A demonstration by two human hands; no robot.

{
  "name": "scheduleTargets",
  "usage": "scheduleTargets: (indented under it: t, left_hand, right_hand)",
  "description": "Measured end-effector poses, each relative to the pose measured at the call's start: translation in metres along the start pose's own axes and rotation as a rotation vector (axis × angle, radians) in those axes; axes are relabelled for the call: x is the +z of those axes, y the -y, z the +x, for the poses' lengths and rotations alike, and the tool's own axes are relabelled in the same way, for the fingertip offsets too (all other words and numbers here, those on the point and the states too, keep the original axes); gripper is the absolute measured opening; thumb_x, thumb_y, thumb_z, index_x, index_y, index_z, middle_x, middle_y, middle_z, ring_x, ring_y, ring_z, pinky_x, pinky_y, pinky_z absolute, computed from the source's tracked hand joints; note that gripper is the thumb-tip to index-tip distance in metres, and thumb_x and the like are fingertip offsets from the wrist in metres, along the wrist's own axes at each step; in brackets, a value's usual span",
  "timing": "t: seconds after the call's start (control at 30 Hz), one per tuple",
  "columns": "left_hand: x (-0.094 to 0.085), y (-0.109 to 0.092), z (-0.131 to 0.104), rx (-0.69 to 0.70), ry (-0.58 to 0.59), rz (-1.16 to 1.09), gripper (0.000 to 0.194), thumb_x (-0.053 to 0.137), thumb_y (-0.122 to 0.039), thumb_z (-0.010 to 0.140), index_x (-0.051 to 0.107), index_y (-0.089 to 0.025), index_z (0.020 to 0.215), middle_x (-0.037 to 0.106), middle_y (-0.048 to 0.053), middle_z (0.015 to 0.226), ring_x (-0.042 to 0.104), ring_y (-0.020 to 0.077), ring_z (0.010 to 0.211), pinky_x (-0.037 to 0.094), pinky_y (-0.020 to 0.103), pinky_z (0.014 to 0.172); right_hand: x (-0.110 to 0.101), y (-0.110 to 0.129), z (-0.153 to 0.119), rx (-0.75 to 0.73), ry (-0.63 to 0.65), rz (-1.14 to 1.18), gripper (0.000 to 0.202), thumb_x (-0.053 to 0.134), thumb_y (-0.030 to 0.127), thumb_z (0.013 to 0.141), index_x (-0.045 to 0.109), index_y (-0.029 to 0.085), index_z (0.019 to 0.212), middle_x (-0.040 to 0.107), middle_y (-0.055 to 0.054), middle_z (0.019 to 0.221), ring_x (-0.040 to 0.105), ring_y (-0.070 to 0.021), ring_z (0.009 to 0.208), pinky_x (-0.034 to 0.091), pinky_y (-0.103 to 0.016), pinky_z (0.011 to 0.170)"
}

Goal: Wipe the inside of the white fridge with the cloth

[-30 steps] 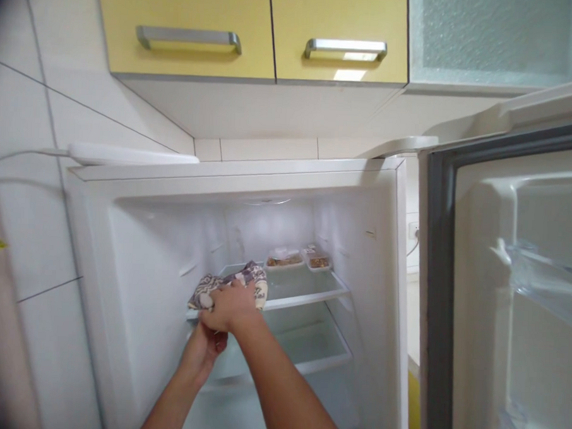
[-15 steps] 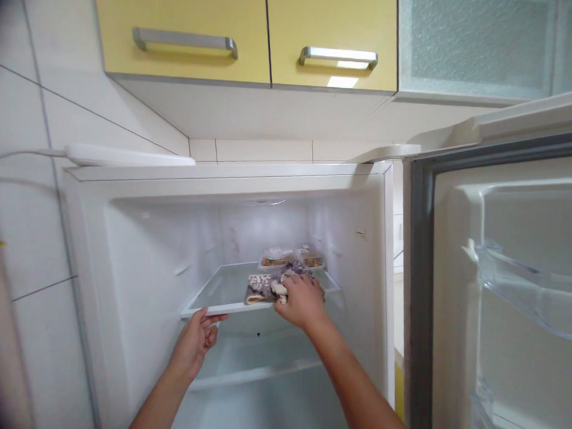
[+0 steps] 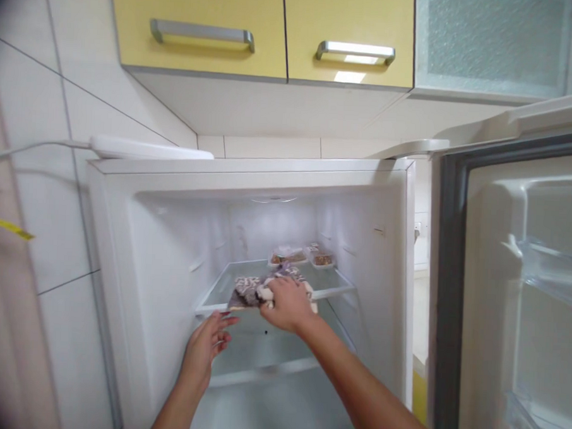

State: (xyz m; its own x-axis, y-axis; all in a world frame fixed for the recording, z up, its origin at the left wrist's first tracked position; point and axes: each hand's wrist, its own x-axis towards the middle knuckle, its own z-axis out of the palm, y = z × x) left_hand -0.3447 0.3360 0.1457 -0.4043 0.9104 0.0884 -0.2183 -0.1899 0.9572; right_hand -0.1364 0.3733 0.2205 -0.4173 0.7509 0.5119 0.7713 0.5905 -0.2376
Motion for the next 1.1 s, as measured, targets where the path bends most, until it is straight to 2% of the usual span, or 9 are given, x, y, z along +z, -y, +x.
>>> scheduleTargets:
  t: [0.13,0.23,0.33,0.43,0.63,0.73,0.87,1.0,1.1]
  left_hand:
    - [-0.010,0.006,-0.017,0.021,0.027,-0.024,0.061,0.071,-0.060,0.067,0.069,-0.016,0.110,0.078,0.013,0.102,0.064,0.0143,0.063,0.043,0.026,0.058]
    - [-0.016,0.013,-0.025,0.002,0.076,-0.004,0.060,0.072,-0.059,0.067,0.071,-0.017,0.110,0.077,0.015,0.105,0.066,0.0174,0.066,0.044,0.028,0.059]
    - [-0.022,0.027,-0.021,-0.043,0.124,0.028,0.063,0.074,-0.060,0.063,0.073,-0.017,0.109,0.077,0.016,0.106,0.067,0.0196,0.066,0.045,0.030,0.058]
    - [-0.028,0.042,-0.011,-0.086,0.159,0.034,0.071,0.075,-0.068,0.059,0.073,-0.017,0.109,0.076,0.017,0.106,0.066,0.0206,0.065,0.046,0.032,0.057]
    - [-0.024,0.059,-0.011,-0.108,0.237,0.029,0.070,0.074,-0.071,0.063,0.073,-0.019,0.111,0.076,0.017,0.108,0.067,0.0203,0.068,0.047,0.031,0.060]
    - [-0.016,0.064,-0.020,-0.100,0.185,0.013,0.066,0.072,-0.071,0.066,0.074,-0.020,0.107,0.076,0.016,0.104,0.066,0.0192,0.066,0.044,0.030,0.058]
    - [-0.006,0.070,-0.034,-0.156,0.200,0.007,0.067,0.075,-0.072,0.059,0.074,-0.020,0.102,0.077,0.016,0.100,0.065,0.0191,0.063,0.042,0.030,0.055]
    - [0.004,0.078,-0.048,-0.242,0.255,-0.009,0.074,0.079,-0.073,0.049,0.073,-0.019,0.099,0.077,0.016,0.097,0.065,0.0189,0.061,0.040,0.029,0.054]
    - [0.010,0.087,-0.061,-0.269,0.255,-0.065,0.071,0.080,-0.070,0.050,0.073,-0.020,0.099,0.077,0.015,0.095,0.065,0.0185,0.060,0.040,0.028,0.053]
  right_hand:
    - [0.035,0.063,0.041,-0.112,0.115,0.069,0.049,0.053,0.047,0.085,0.061,0.025,0.128,0.062,-0.011,0.138,0.048,-0.0317,0.133,0.035,-0.054,0.108]
    - [0.054,0.080,0.082,-0.058,0.218,0.036,0.060,0.046,0.055,0.088,0.056,0.025,0.139,0.051,-0.014,0.151,0.037,-0.0357,0.143,0.028,-0.066,0.112]
    - [0.069,0.075,0.124,-0.010,0.271,0.018,0.068,0.047,0.060,0.087,0.053,0.023,0.144,0.046,-0.017,0.155,0.034,-0.0387,0.146,0.023,-0.072,0.113]
    - [0.083,0.060,0.158,0.018,0.319,0.012,0.072,0.053,0.061,0.084,0.048,0.027,0.148,0.039,-0.014,0.161,0.028,-0.0380,0.150,0.019,-0.071,0.117]
    - [0.097,0.047,0.189,0.083,0.358,-0.008,0.078,0.054,0.065,0.083,0.045,0.028,0.151,0.035,-0.013,0.163,0.023,-0.0408,0.152,0.018,-0.073,0.116]
    - [0.090,0.051,0.187,0.073,0.365,-0.020,0.078,0.056,0.065,0.081,0.050,0.024,0.148,0.039,-0.016,0.161,0.027,-0.0421,0.150,0.022,-0.072,0.116]
    - [0.063,0.060,0.166,0.011,0.405,-0.005,0.068,0.063,0.060,0.077,0.065,0.023,0.133,0.057,-0.018,0.146,0.052,-0.0411,0.133,0.045,-0.060,0.105]
    - [0.033,0.075,0.112,-0.071,0.363,0.018,0.060,0.059,0.060,0.077,0.069,0.028,0.126,0.064,-0.011,0.137,0.057,-0.0381,0.127,0.047,-0.055,0.102]
    - [0.015,0.084,0.051,-0.105,0.193,-0.001,0.047,0.059,0.049,0.078,0.071,0.026,0.117,0.068,-0.012,0.127,0.058,-0.0366,0.122,0.045,-0.056,0.100]
